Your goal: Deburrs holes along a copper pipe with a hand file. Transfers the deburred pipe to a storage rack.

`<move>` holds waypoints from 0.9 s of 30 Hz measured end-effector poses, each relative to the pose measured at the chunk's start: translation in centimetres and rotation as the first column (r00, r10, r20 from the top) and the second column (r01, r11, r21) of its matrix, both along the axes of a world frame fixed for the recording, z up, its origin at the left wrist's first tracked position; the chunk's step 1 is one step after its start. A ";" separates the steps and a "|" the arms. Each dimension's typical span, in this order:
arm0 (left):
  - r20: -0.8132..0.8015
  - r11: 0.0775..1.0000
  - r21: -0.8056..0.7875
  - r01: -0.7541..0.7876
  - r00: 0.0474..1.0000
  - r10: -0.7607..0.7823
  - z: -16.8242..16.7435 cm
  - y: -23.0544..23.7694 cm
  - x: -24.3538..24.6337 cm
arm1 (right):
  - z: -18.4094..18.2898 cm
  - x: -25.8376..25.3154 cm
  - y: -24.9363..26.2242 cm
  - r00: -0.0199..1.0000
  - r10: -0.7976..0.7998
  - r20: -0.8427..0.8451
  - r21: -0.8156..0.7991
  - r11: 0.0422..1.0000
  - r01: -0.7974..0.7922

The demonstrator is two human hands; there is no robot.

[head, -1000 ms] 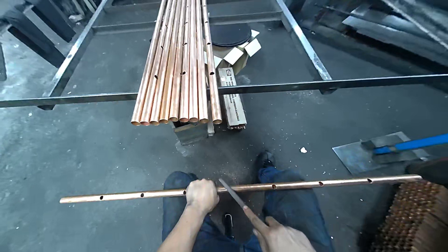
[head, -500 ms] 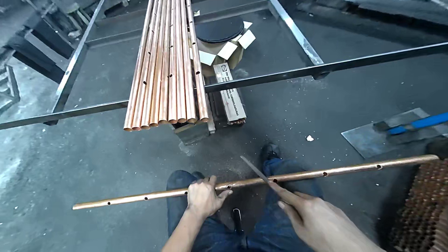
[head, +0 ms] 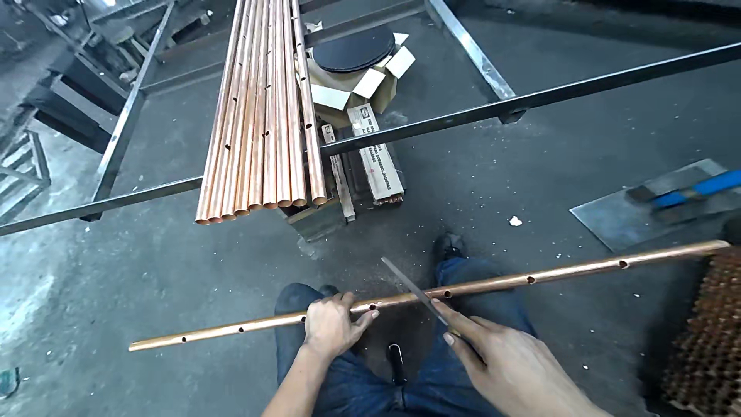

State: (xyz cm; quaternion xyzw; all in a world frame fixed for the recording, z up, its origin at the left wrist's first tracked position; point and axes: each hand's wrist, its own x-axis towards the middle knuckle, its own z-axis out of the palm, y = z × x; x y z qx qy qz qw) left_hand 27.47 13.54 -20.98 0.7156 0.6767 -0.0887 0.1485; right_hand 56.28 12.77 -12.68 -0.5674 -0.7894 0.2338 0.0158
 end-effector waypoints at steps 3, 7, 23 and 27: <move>-0.011 0.979 -0.203 -0.004 1.000 0.002 1.3 1.3 0.0 | -0.4 -0.4 -0.4 1.000 0.022 -0.015 0.018 1.000 -0.022; -0.015 0.897 -0.442 -0.011 1.000 0.004 1.9 4.0 -0.1 | -0.4 -1.0 -0.8 0.998 0.064 0.019 0.000 0.998 -0.064; 0.020 0.761 -0.643 -0.084 0.992 0.126 2.4 7.1 -0.1 | -1.7 -6.3 -0.6 0.969 0.189 0.161 -0.098 0.980 -0.175; -0.008 0.786 -0.609 -0.109 0.991 0.132 2.6 6.8 -0.1 | -0.9 -11.2 5.3 0.920 0.266 0.288 -0.361 0.920 -0.153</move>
